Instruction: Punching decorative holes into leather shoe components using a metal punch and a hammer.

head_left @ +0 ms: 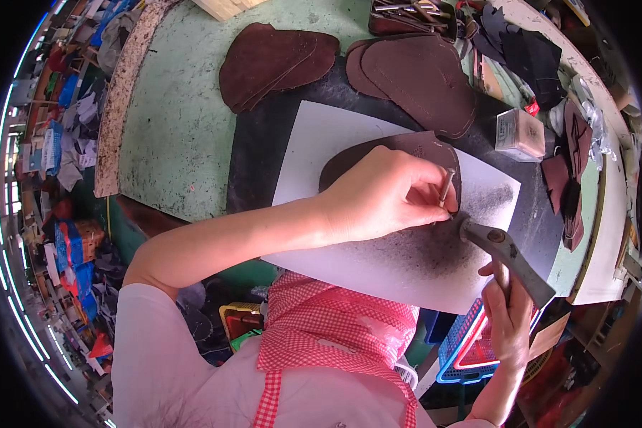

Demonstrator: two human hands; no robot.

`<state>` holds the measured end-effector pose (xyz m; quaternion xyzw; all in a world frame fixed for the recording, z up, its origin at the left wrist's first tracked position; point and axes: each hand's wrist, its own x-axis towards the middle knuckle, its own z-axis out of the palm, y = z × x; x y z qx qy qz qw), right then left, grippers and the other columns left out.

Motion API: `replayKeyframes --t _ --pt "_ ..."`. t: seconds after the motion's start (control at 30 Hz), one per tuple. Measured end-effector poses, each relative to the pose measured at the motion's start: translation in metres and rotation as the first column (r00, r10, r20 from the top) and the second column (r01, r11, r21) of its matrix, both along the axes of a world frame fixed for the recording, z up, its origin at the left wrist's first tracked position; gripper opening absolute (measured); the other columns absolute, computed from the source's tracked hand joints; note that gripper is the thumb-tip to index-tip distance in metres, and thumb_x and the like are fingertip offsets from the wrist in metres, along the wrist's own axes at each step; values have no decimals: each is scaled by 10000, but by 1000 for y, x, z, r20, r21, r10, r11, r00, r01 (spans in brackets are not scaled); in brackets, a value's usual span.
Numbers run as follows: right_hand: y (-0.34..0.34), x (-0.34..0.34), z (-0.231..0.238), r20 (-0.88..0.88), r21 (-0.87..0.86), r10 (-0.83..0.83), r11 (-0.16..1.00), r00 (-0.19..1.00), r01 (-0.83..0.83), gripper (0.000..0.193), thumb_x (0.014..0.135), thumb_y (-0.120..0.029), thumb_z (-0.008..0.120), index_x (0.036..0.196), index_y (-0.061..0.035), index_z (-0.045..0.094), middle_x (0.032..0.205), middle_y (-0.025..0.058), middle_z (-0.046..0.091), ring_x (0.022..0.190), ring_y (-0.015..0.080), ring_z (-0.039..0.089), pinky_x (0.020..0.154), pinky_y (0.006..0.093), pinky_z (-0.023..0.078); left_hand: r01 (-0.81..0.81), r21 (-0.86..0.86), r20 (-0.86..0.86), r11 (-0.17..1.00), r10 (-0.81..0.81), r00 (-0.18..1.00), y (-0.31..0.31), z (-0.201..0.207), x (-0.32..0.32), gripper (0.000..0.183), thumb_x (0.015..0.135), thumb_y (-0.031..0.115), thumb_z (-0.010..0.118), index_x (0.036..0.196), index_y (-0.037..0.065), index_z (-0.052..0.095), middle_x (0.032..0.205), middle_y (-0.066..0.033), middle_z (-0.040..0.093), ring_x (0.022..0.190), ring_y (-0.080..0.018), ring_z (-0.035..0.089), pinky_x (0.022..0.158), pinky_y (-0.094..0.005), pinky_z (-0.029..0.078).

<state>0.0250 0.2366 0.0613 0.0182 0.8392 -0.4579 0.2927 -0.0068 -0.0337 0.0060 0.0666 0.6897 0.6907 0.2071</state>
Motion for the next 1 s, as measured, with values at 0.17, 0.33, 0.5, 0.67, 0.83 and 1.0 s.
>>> replayKeyframes --t 0.17,0.33,0.5,0.67,0.83,1.0 --pt "13 -3 0 -129 -49 34 998 991 -41 367 950 -67 506 1303 37 496 1065 117 628 832 102 535 723 255 438 -11 -52 -86 999 7 996 2 -1 1 76 854 -9 664 926 -27 647 869 -43 684 846 -79 650 802 -241 549" --pt "0 6 22 -402 -227 -195 968 895 109 503 928 -311 554 1240 79 491 821 104 588 502 39 407 439 185 281 -70 -228 -321 971 -7 947 4 -6 8 93 821 82 712 895 51 665 762 -53 678 717 -125 689 643 -241 536" --pt "-6 6 22 -527 129 201 979 826 -156 498 961 -447 523 1088 35 518 675 -5 475 505 22 322 468 176 244 -178 -531 -620 829 -237 748 9 3 14 90 816 129 706 899 108 679 790 -26 685 691 -173 683 598 -266 517" --pt "-18 -2 29 -430 -145 -55 989 901 -8 472 974 -409 512 1109 40 465 780 16 446 539 5 305 460 171 217 -5 -100 -188 995 -14 982 -2 -6 5 104 861 30 667 957 -10 666 906 -54 706 826 -88 682 744 -232 547" --pt "93 -83 57 618 -305 624 751 479 -586 392 782 -350 765 880 13 654 675 10 591 559 77 527 515 203 408 19 -347 -364 938 -154 918 1 10 5 100 848 125 695 917 55 673 862 -47 700 742 -142 691 658 -244 527" --pt "-29 9 32 -437 98 87 994 895 -49 487 974 -452 482 1067 22 549 738 15 510 586 64 383 529 221 280 -116 -405 -527 907 -128 840 -3 -3 17 115 839 164 703 916 84 676 785 -45 687 676 -181 677 615 -247 510"
